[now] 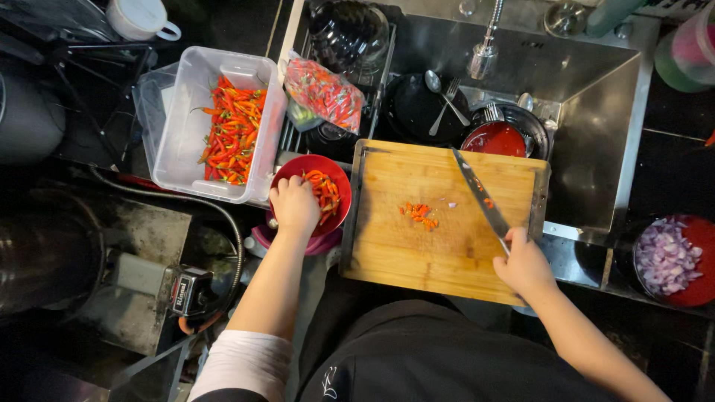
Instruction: The person chops chili peppers on a cutting board using a knife, fills a plastic bag with chili peppers by hand, and chops chili peppers on the board with the knife.
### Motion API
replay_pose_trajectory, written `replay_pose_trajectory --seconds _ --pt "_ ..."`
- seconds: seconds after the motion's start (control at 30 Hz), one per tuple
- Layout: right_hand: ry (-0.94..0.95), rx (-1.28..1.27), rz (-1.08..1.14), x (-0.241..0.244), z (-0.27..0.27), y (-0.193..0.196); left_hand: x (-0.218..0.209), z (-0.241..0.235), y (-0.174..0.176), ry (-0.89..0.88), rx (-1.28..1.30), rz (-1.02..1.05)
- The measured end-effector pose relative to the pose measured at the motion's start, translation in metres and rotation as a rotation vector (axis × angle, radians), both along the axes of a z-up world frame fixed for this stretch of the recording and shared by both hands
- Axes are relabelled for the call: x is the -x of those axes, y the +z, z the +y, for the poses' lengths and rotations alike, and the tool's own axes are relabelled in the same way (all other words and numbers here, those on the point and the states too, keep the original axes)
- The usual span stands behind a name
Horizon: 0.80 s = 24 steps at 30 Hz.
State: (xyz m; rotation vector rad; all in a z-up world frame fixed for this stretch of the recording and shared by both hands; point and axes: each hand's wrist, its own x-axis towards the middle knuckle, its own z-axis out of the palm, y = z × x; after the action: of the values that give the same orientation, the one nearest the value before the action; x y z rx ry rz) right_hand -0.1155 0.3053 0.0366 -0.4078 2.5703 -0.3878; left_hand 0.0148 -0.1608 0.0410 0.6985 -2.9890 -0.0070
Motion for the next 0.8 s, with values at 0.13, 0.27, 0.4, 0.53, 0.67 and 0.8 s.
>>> replay_pose_trajectory --seconds 0.13,0.27,0.4,0.53,0.67,0.8 --pt "-0.093 0.006 -0.032 -0.011 -0.001 0.012 0.001 -0.004 0.002 0.014 -0.054 -0.018" --pt "0.003 0.206 -0.036 -0.033 -0.022 0.013 -0.006 0.006 0.023 0.002 -0.042 0.113" --pt "0.172 0.322 -0.089 -0.057 -0.045 -0.001 -0.02 0.031 0.05 -0.002 -0.128 0.35" --pt "0.251 0.412 -0.097 -0.067 -0.061 -0.011 -0.023 0.043 0.06 -0.013 -0.372 0.45" --pt "0.144 0.552 -0.156 -0.063 -0.062 -0.007 -0.019 0.082 0.046 0.248 -0.947 0.27" --pt "-0.189 0.496 -0.526 -0.054 -0.061 0.0 -0.011 0.152 0.011 0.281 -1.503 0.28"
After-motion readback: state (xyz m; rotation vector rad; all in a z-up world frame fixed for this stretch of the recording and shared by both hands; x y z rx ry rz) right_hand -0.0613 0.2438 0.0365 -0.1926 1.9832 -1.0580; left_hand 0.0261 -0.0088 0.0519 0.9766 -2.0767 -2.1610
